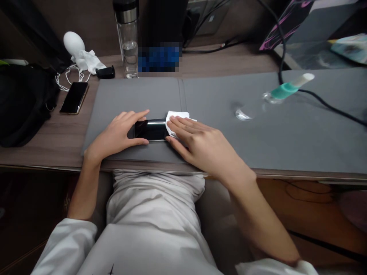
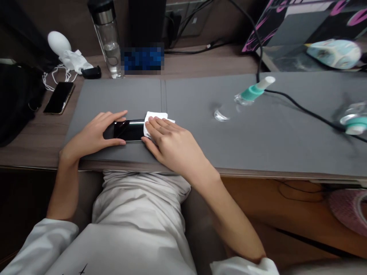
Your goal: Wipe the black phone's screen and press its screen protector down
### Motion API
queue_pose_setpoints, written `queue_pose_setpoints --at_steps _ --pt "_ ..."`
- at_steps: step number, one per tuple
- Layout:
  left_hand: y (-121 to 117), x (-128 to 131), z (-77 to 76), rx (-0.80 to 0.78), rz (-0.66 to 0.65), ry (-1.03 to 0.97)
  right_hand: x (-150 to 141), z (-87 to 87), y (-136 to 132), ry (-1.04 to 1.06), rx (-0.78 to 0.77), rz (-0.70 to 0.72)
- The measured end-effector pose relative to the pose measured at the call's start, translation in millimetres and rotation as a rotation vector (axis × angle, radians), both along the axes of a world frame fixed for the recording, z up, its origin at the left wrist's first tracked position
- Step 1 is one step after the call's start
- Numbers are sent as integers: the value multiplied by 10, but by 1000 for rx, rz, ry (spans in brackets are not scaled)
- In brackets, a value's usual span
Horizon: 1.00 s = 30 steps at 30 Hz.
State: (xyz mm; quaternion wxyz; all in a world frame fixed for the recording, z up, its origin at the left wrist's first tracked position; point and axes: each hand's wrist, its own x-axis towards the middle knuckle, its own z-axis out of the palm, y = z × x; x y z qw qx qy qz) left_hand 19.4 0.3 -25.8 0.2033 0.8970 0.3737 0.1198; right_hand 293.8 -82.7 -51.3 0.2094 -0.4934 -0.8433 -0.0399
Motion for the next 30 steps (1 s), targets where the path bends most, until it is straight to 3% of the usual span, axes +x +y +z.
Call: queue_pose_setpoints --at_steps 9,19,26,30 --pt "-13 14 8 -5 13 7 -56 176 -262 -64 20 39" --pt "-20 15 3 -17 3 -16 -18 11 -27 73 -89 55" --pt "-20 7 -10 -23 8 -21 -80 127 -225 36 -71 69" --pt "-17 10 -9 -27 5 -18 -127 81 -198 48 -64 42"
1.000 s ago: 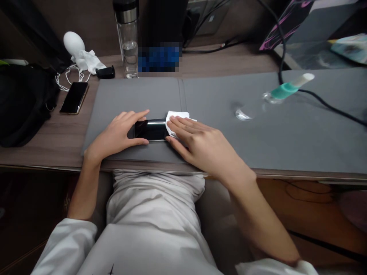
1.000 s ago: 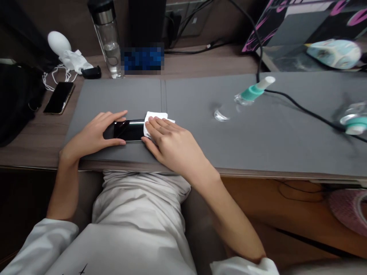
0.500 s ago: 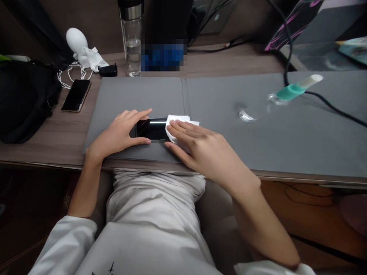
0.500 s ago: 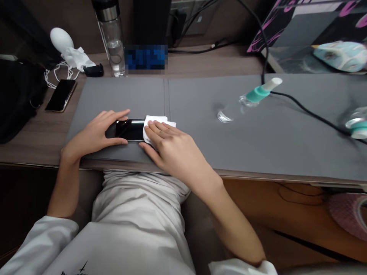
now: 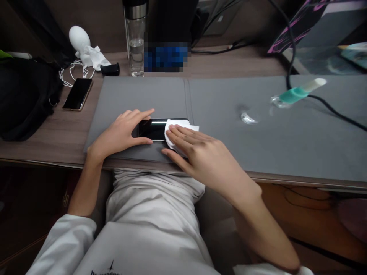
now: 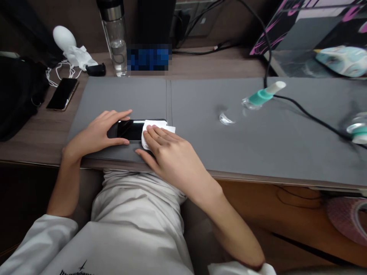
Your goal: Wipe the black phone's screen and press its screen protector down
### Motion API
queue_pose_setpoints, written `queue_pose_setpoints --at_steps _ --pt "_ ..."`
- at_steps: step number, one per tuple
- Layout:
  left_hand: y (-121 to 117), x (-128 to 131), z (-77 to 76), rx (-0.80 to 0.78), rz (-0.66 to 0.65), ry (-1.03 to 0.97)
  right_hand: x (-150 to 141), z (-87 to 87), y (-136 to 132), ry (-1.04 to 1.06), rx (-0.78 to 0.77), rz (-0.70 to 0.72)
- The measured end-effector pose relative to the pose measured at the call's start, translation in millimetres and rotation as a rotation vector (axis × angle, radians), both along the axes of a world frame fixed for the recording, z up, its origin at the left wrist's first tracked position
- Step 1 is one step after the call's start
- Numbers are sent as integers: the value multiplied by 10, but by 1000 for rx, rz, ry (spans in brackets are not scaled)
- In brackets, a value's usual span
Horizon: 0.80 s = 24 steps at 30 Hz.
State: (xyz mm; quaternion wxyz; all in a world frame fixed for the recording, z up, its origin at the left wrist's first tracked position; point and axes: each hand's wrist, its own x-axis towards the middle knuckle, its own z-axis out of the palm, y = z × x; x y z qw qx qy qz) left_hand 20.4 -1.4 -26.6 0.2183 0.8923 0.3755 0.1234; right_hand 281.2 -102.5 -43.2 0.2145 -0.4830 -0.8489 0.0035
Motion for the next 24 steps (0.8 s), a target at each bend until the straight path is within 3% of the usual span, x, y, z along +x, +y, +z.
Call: queue_pose_setpoints --at_steps 6,15,21,24 --pt "4 -5 -21 14 -20 -22 -88 -119 159 -9 -17 -11" --pt "4 -1 -19 18 -20 -15 -167 21 -134 -61 7 29" --pt "7 -6 -24 7 -29 -19 -243 -157 129 48 -42 17" --pt "6 -6 -17 2 -29 -23 -215 -140 165 60 -70 28"
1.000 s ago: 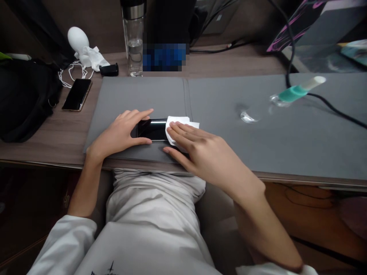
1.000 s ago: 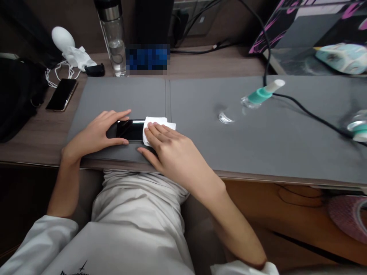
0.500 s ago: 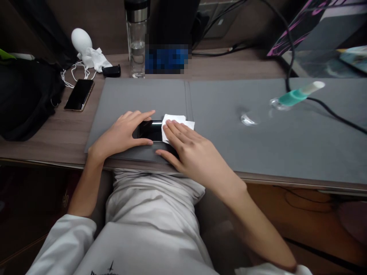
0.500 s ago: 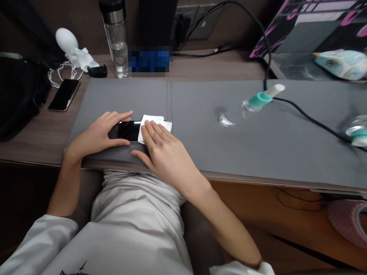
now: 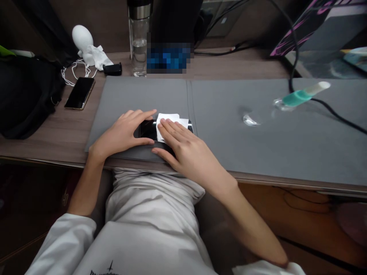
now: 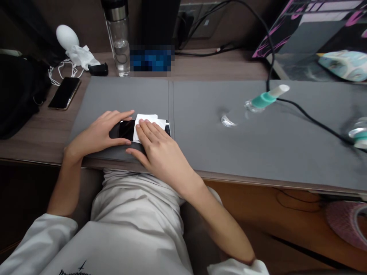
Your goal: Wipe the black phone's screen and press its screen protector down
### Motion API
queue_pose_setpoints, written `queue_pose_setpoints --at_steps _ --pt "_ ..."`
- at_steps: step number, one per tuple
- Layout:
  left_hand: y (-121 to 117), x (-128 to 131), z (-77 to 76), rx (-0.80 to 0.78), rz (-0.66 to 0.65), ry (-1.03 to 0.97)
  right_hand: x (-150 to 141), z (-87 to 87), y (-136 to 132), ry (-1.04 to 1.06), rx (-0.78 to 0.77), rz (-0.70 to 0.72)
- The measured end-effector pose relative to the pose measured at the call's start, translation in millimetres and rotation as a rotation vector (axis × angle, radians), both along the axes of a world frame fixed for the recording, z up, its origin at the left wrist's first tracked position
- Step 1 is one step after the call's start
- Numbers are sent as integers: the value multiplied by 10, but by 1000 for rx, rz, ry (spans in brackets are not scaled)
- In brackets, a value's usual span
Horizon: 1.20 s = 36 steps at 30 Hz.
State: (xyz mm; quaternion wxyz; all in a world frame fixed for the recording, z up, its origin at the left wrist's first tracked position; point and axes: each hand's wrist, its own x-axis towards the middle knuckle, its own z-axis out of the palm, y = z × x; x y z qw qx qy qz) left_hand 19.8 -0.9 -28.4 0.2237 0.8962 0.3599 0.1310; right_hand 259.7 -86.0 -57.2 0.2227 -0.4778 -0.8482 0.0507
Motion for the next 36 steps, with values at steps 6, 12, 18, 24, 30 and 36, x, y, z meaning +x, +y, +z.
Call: queue_pose_setpoints --at_steps 6,12,18,24,30,36 --pt "-2 5 1 1 7 5 31 131 -161 -37 17 1" --pt "-4 10 -8 11 2 10 67 16 33 50 -26 -20" --pt "1 6 -31 13 -4 0 71 61 -30 9 23 -28" --pt "-3 15 -22 11 0 6 -1 104 -164 -5 26 -4" --pt "-13 23 -18 8 -1 -1 -51 8 53 18 15 -22" --pt "-16 17 -28 10 1 0 -59 64 -51 9 40 4"
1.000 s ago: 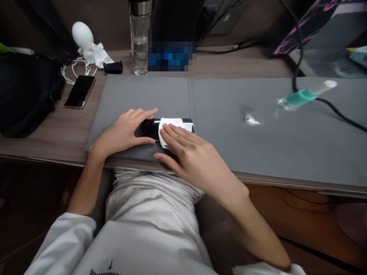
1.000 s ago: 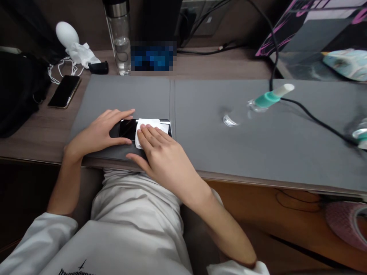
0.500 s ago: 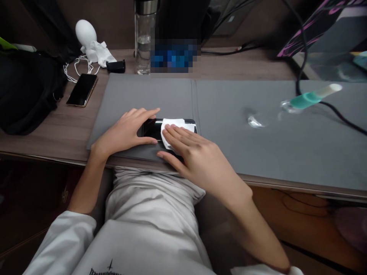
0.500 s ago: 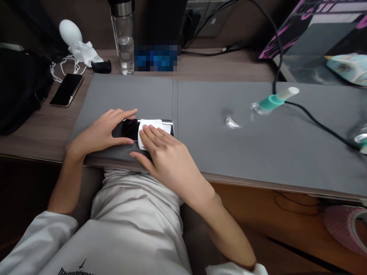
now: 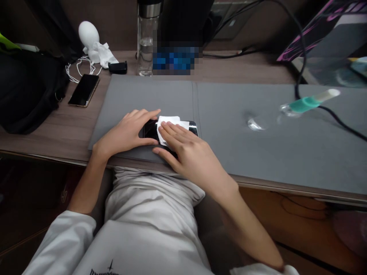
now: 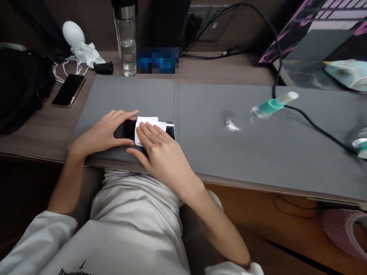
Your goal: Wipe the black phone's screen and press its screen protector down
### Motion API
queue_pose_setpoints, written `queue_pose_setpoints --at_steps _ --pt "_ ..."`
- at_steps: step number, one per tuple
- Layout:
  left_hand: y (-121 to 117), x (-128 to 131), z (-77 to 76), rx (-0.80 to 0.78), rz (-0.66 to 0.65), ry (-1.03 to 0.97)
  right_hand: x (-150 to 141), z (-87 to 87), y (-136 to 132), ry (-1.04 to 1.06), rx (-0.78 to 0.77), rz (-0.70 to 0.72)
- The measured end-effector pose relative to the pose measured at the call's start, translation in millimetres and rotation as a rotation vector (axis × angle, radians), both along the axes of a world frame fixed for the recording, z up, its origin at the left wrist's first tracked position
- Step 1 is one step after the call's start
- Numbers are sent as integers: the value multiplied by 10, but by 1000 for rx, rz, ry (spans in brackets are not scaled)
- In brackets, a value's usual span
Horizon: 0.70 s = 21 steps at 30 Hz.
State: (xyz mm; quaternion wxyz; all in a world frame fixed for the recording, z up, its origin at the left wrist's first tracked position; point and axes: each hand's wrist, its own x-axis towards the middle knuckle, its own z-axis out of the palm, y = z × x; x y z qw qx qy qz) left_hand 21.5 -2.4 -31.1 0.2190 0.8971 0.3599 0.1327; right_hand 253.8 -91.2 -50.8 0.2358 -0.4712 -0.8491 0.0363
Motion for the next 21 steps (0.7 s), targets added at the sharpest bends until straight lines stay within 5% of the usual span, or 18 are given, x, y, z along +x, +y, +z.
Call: queue_pose_setpoints --at_steps 5,14,21 --pt "7 -8 -21 3 -10 0 -58 61 -97 -30 24 37" --pt "45 -59 -94 -40 -31 -116 -206 88 271 -53 -41 5" --pt "10 -87 -59 -148 -46 -157 -151 77 22 -5 1 72"
